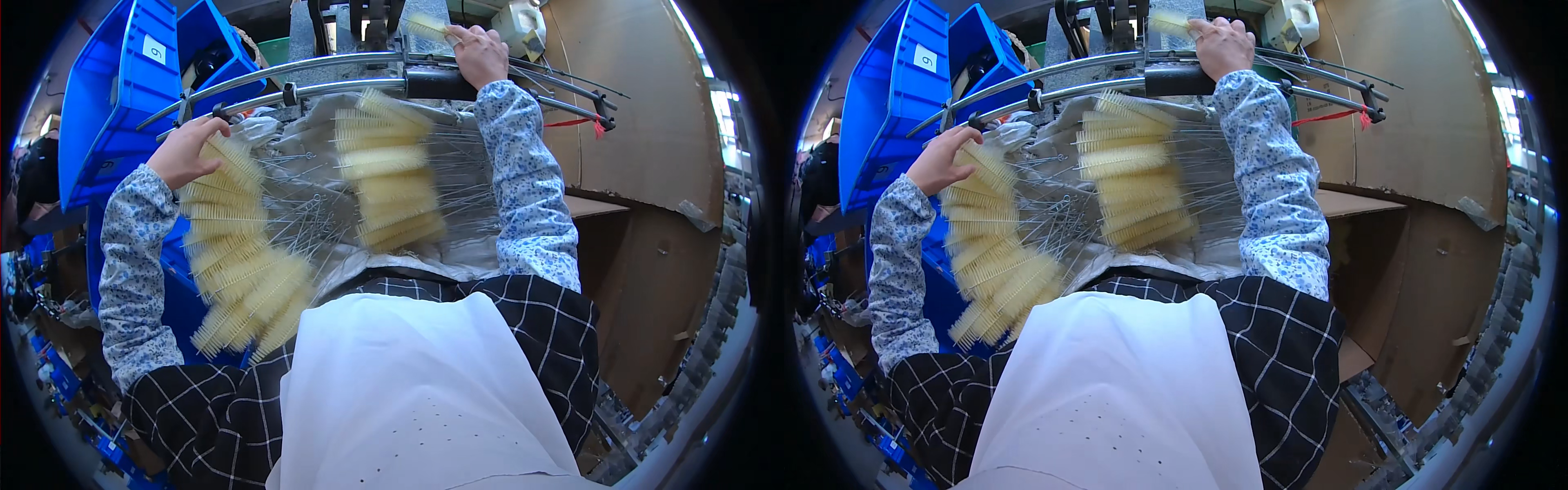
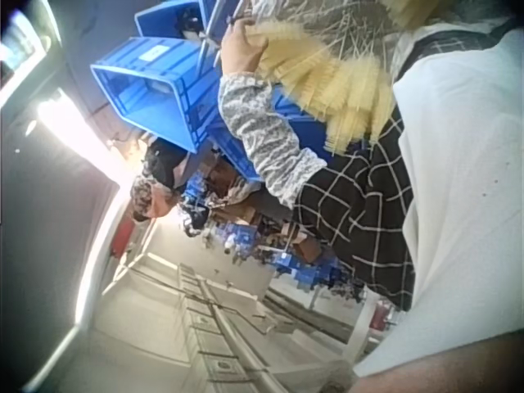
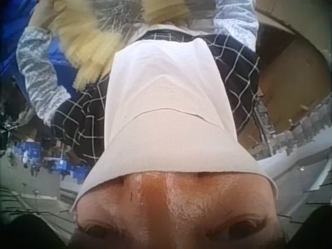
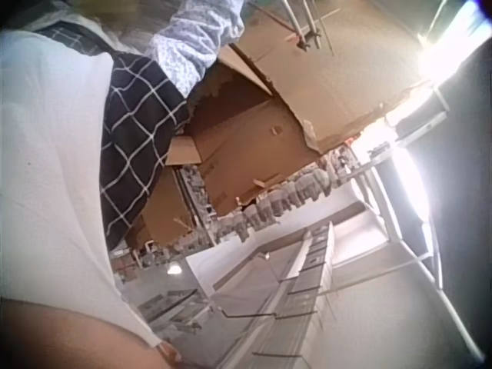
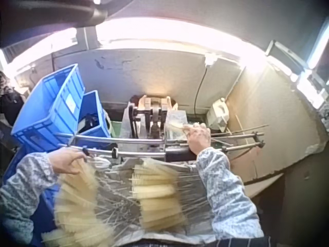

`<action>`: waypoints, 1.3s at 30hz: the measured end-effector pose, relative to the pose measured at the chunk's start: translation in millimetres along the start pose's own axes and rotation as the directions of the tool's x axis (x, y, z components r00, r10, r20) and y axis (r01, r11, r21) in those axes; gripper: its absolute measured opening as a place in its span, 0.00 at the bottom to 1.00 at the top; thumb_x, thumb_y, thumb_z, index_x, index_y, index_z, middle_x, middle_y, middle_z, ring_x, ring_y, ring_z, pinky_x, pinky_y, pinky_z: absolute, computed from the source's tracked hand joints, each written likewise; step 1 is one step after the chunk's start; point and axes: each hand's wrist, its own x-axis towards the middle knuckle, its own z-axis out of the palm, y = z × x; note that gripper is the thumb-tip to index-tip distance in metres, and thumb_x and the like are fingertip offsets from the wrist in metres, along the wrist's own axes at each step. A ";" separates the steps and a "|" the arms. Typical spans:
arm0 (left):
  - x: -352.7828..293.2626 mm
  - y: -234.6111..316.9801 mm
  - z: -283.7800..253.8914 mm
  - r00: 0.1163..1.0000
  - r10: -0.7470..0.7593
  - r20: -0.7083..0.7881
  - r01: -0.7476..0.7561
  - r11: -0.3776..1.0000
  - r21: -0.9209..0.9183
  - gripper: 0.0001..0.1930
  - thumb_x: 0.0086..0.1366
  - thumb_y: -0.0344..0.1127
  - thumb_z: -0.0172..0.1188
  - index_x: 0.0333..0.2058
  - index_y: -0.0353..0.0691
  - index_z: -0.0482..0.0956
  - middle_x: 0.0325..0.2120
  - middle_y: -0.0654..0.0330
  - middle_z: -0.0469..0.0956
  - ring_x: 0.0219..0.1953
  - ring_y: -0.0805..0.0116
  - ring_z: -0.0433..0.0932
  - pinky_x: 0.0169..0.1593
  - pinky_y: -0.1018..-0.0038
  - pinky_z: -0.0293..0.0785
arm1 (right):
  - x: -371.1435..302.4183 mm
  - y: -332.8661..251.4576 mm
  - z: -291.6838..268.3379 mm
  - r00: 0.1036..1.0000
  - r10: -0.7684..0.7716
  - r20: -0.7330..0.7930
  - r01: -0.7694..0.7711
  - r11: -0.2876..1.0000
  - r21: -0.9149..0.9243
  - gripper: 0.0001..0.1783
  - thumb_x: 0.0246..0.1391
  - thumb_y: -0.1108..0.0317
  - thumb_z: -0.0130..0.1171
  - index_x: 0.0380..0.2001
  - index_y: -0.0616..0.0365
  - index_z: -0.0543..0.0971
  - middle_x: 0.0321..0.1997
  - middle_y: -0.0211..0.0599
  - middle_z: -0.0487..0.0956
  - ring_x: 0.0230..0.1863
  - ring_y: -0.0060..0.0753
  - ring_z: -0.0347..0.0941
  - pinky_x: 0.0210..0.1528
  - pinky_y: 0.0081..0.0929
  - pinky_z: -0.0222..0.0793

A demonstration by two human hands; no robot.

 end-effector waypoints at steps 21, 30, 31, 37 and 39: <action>-30.1 -4.1 -49.1 0.969 0.024 -0.247 -0.195 0.693 -0.694 0.16 0.46 0.25 0.48 0.38 0.40 0.63 0.31 0.66 0.62 0.33 0.82 0.63 0.35 0.86 0.63 | 1.5 7.5 9.1 0.995 -0.086 -0.040 0.088 0.995 0.051 0.14 0.53 0.58 0.44 0.42 0.32 0.72 0.34 0.27 0.72 0.39 0.30 0.63 0.43 0.30 0.56; -31.5 14.1 -61.8 0.945 0.077 -0.319 -0.273 0.723 -0.634 0.16 0.48 0.25 0.48 0.39 0.39 0.64 0.33 0.67 0.62 0.35 0.80 0.63 0.39 0.83 0.63 | 29.1 -2.7 9.2 0.992 -0.124 0.029 0.124 0.992 0.004 0.15 0.49 0.64 0.40 0.39 0.38 0.73 0.39 0.28 0.70 0.47 0.34 0.58 0.45 0.36 0.50; -29.5 18.7 -62.1 0.946 0.082 -0.313 -0.272 0.725 -0.633 0.16 0.49 0.25 0.48 0.39 0.38 0.64 0.33 0.67 0.62 0.35 0.80 0.64 0.39 0.82 0.63 | 32.0 3.9 19.1 0.987 -0.163 -0.012 0.163 0.986 0.014 0.16 0.50 0.63 0.40 0.40 0.39 0.73 0.40 0.29 0.70 0.47 0.34 0.57 0.46 0.38 0.48; -37.1 18.5 -67.0 0.934 0.067 -0.351 -0.278 0.753 -0.596 0.16 0.49 0.23 0.48 0.40 0.37 0.64 0.35 0.66 0.63 0.36 0.78 0.64 0.41 0.82 0.63 | 1.3 37.2 12.4 0.981 0.114 -0.155 -0.121 0.992 -0.031 0.23 0.44 0.58 0.51 0.47 0.47 0.68 0.46 0.34 0.67 0.50 0.38 0.54 0.50 0.38 0.47; -40.1 14.6 -68.2 0.924 0.063 -0.377 -0.286 0.769 -0.572 0.16 0.49 0.23 0.49 0.40 0.37 0.64 0.35 0.66 0.63 0.36 0.78 0.64 0.41 0.82 0.63 | -2.1 41.1 14.7 0.984 0.134 -0.117 -0.127 0.990 0.067 0.22 0.43 0.60 0.51 0.45 0.49 0.70 0.47 0.34 0.68 0.50 0.37 0.57 0.50 0.40 0.50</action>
